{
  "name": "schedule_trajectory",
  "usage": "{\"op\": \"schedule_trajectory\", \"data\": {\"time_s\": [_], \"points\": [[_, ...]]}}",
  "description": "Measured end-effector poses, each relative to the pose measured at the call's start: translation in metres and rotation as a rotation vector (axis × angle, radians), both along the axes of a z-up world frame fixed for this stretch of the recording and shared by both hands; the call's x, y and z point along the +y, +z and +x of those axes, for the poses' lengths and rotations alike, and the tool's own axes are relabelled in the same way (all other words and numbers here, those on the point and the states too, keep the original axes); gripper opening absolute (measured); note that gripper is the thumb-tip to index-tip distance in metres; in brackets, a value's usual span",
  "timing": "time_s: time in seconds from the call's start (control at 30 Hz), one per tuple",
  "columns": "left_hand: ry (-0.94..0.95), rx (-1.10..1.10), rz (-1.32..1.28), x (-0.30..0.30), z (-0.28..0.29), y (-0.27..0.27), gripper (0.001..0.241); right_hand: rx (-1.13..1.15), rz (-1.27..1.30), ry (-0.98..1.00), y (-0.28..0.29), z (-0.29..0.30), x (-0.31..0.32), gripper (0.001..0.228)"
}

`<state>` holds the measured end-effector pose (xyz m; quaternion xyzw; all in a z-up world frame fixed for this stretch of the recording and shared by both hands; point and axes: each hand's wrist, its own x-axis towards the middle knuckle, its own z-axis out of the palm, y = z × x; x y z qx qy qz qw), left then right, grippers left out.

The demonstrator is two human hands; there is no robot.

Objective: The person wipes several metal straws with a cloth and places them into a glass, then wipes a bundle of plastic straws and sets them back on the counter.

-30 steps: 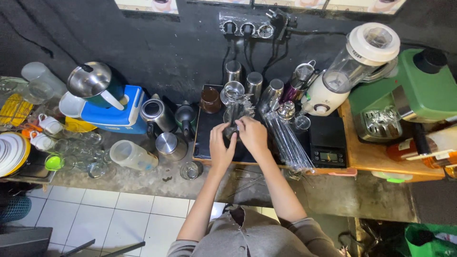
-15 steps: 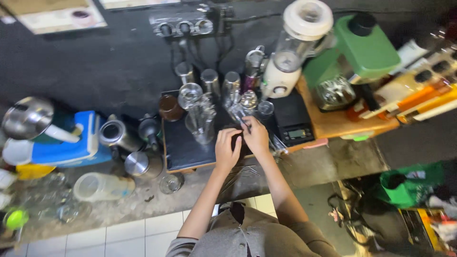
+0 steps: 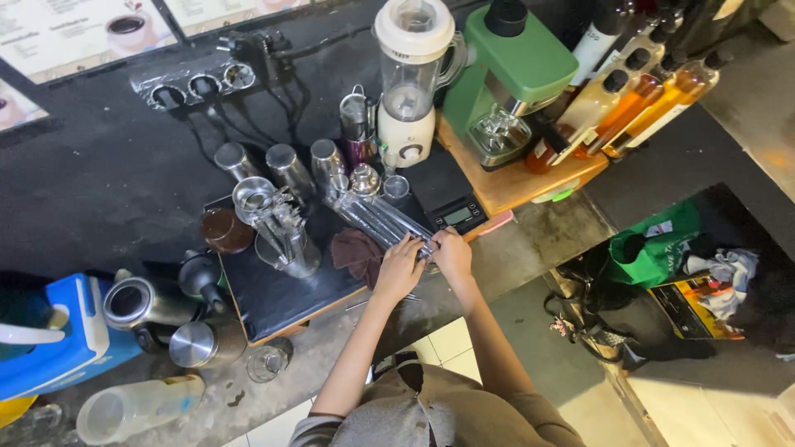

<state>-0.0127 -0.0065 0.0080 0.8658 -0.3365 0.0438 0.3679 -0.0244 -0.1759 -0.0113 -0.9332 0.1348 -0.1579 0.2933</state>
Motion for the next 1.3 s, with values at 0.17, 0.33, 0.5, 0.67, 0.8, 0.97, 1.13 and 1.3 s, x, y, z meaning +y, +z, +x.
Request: {"op": "schedule_trajectory", "data": {"time_s": [0.17,0.33,0.5,0.67,0.8,0.97,1.13,1.3], "points": [[-0.006,0.044,0.110,-0.002,0.002,-0.011,0.046,-0.034,-0.002,-0.013,-0.009,0.000,-0.001,0.008],[0.042,0.034,0.074,0.004,-0.001,0.006,0.051,-0.186,0.235,0.094,-0.010,0.007,-0.004,0.010],[0.140,0.172,-0.181,0.017,0.001,0.049,0.058,-0.214,0.509,0.247,-0.005,0.018,0.002,0.012],[0.140,0.133,-0.338,0.031,0.012,0.068,0.057,-0.241,0.443,0.258,0.008,0.023,0.022,0.011],[0.145,0.216,-0.411,0.036,0.020,0.045,0.061,-0.200,0.433,0.199,0.016,0.022,0.036,0.012],[0.141,0.304,-0.523,0.035,0.025,0.011,0.066,-0.170,0.516,0.266,0.003,0.031,0.039,0.014],[0.230,0.311,-0.564,0.040,0.020,0.027,0.073,-0.178,0.789,0.317,-0.015,0.034,0.039,0.014],[0.181,0.156,-0.716,0.050,0.010,0.083,0.074,-0.144,0.970,0.397,-0.014,0.036,0.040,0.018]]}}
